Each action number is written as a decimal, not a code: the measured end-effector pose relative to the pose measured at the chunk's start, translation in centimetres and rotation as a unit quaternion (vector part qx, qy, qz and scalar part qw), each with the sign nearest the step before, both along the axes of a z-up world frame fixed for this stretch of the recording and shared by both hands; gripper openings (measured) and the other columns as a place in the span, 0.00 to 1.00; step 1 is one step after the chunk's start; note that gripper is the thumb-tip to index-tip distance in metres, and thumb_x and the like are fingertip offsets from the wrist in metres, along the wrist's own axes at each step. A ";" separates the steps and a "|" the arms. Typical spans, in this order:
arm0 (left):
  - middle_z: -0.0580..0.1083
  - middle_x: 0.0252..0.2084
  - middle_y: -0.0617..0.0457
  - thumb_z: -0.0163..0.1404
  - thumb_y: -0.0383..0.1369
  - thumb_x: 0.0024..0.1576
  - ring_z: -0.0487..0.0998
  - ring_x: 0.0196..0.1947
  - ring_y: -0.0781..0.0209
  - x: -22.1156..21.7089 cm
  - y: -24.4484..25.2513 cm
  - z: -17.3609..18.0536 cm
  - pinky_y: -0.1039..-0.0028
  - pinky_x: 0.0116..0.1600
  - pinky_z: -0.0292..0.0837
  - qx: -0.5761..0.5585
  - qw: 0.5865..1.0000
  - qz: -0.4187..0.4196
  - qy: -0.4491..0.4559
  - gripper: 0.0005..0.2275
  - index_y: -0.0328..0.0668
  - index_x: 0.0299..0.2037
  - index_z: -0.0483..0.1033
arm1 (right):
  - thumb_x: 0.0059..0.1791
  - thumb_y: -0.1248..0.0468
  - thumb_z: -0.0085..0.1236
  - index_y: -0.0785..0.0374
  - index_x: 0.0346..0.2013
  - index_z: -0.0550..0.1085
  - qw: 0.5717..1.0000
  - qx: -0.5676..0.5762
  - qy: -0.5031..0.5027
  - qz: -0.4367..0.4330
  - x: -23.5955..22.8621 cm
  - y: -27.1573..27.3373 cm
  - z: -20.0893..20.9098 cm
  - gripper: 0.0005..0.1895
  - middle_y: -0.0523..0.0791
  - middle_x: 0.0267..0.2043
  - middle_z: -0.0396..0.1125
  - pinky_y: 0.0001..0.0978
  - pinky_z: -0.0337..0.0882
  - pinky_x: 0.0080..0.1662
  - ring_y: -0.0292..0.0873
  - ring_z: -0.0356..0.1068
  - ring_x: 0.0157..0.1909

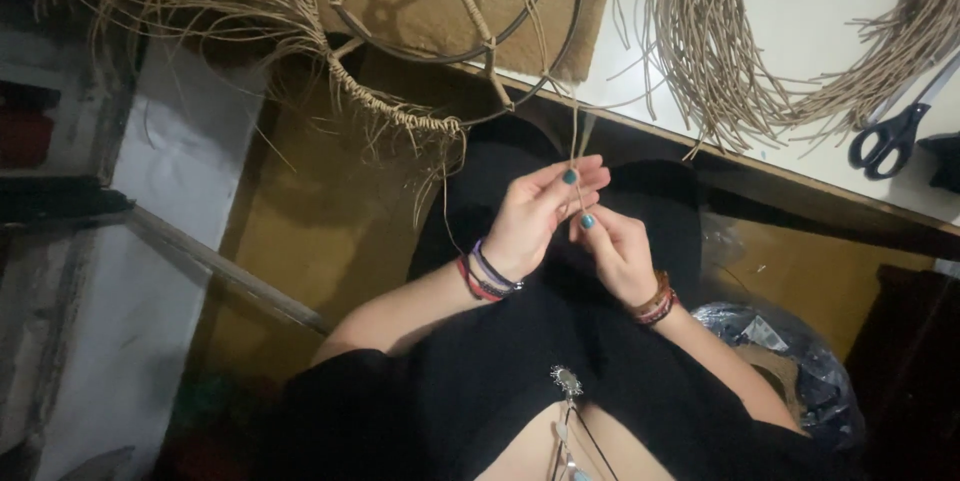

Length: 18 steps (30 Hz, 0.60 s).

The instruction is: Weaving thin wooden strips or twine around a circular frame to create a decorative object

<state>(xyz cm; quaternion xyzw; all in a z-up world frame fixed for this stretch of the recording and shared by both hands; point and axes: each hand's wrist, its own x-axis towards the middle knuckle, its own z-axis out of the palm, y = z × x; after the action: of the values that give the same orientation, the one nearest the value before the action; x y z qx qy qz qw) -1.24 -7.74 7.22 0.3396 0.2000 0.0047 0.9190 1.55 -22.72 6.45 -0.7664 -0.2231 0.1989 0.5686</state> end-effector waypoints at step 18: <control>0.80 0.38 0.44 0.41 0.31 0.69 0.83 0.47 0.47 1.3 4.9 -0.5 0.61 0.53 0.82 -0.008 0.972 0.218 -0.090 0.08 0.40 0.47 0.75 | 0.59 0.62 0.43 0.67 0.40 0.77 0.993 0.068 0.093 -0.028 2.0 -2.8 -2.4 0.16 0.38 0.11 0.55 0.21 0.58 0.25 0.31 0.54 0.17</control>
<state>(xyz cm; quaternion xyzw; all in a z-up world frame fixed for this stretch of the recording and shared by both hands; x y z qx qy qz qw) 0.06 -2.84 6.73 0.2786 0.1860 0.2342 0.9126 3.56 -25.52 4.03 -0.7100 -0.1605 0.2373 0.6432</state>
